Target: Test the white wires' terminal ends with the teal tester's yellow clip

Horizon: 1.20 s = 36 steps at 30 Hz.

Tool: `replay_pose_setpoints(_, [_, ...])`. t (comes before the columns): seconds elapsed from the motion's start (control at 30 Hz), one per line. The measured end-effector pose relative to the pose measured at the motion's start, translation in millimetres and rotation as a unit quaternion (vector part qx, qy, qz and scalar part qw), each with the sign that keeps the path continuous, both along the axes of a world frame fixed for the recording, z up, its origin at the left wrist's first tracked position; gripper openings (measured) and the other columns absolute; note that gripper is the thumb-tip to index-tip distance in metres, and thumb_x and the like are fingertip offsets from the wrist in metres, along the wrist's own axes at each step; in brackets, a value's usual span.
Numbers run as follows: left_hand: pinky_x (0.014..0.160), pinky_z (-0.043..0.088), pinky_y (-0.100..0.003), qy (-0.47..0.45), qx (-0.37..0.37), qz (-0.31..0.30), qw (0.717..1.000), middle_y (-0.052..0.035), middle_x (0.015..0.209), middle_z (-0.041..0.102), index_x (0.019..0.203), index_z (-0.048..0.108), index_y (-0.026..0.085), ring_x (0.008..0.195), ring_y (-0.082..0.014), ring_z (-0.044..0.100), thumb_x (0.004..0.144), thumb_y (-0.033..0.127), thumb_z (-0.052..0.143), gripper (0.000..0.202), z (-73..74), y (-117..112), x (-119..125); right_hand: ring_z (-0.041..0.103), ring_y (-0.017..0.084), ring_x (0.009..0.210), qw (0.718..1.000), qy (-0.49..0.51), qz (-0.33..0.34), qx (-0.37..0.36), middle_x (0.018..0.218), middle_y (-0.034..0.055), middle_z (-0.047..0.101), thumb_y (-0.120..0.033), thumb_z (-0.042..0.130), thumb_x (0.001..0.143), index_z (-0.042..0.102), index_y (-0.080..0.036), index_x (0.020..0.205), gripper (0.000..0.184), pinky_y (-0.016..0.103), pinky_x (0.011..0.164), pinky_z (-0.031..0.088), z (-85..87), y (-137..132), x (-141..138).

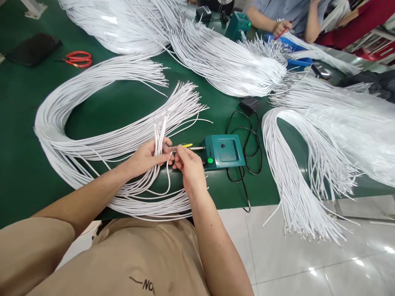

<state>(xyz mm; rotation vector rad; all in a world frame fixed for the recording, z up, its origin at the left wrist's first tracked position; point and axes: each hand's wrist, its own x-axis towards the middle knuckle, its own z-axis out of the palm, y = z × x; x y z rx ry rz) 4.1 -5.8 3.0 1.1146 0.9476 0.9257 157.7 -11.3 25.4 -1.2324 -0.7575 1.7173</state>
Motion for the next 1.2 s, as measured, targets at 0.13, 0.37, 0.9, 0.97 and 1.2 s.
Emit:
replay_pose_setpoints(0.13, [0.068, 0.050, -0.024, -0.012, -0.009, -0.005, 1.000, 0.0030, 0.076, 0.061, 0.126, 0.053, 0.019, 0.064, -0.0088, 0.059, 0.078, 0.027, 0.070, 0.051, -3.0, 0, -2, 0.052, 0.010, 0.059, 0.992, -0.117, 0.001, 0.054, 0.068, -0.0016, 0.062, -0.041, 0.073, 0.071, 0.069, -0.018, 0.078, 0.025, 0.024, 0.060, 0.046, 1.6, 0, 0])
replay_pose_setpoints(0.37, [0.065, 0.049, -0.023, -0.120, -0.114, -0.011, 0.986, 0.0015, 0.079, 0.060, 0.111, 0.065, 0.017, 0.070, -0.0102, 0.063, 0.068, 0.020, 0.078, 0.044, -5.9, 2, -1, 0.058, 0.017, 0.079, 0.840, -0.454, 0.033, 0.295, 0.083, 0.0062, 0.063, -0.026, 0.048, 0.091, 0.062, -0.019, 0.077, 0.021, 0.029, 0.075, 0.047, -5.2, -6, 2])
replay_pose_setpoints(0.9, [0.055, 0.048, -0.020, 0.000, -0.092, 0.053, 0.994, 0.0000, 0.079, 0.063, 0.108, 0.062, 0.015, 0.074, -0.0167, 0.071, 0.066, 0.020, 0.078, 0.045, -8.2, 10, 9, 0.057, 0.024, 0.099, 0.527, -0.676, 0.254, 0.448, 0.096, 0.0090, 0.070, -0.016, 0.054, 0.088, 0.063, -0.016, 0.092, 0.010, 0.041, 0.103, 0.030, 7.5, 37, 57])
replay_pose_setpoints(0.97, [0.054, 0.049, -0.020, 0.014, -0.085, 0.060, 0.994, 0.0004, 0.078, 0.063, 0.107, 0.061, 0.015, 0.073, -0.0169, 0.071, 0.066, 0.020, 0.078, 0.045, -9.3, 10, 10, 0.055, 0.024, 0.098, 0.522, -0.671, 0.254, 0.461, 0.095, 0.0082, 0.069, -0.014, 0.052, 0.087, 0.062, -0.017, 0.091, 0.011, 0.038, 0.101, 0.031, 6.3, 39, 58])
replay_pose_setpoints(1.2, [0.053, 0.050, -0.021, 0.062, -0.069, 0.085, 0.992, 0.0003, 0.075, 0.065, 0.105, 0.062, 0.015, 0.069, -0.0153, 0.069, 0.061, 0.022, 0.080, 0.048, -16.7, 13, 13, 0.050, 0.025, 0.086, 0.481, -0.680, 0.281, 0.477, 0.078, 0.0080, 0.067, -0.009, 0.047, 0.088, 0.064, -0.017, 0.093, 0.019, 0.036, 0.085, 0.035, 6.4, 46, 57])
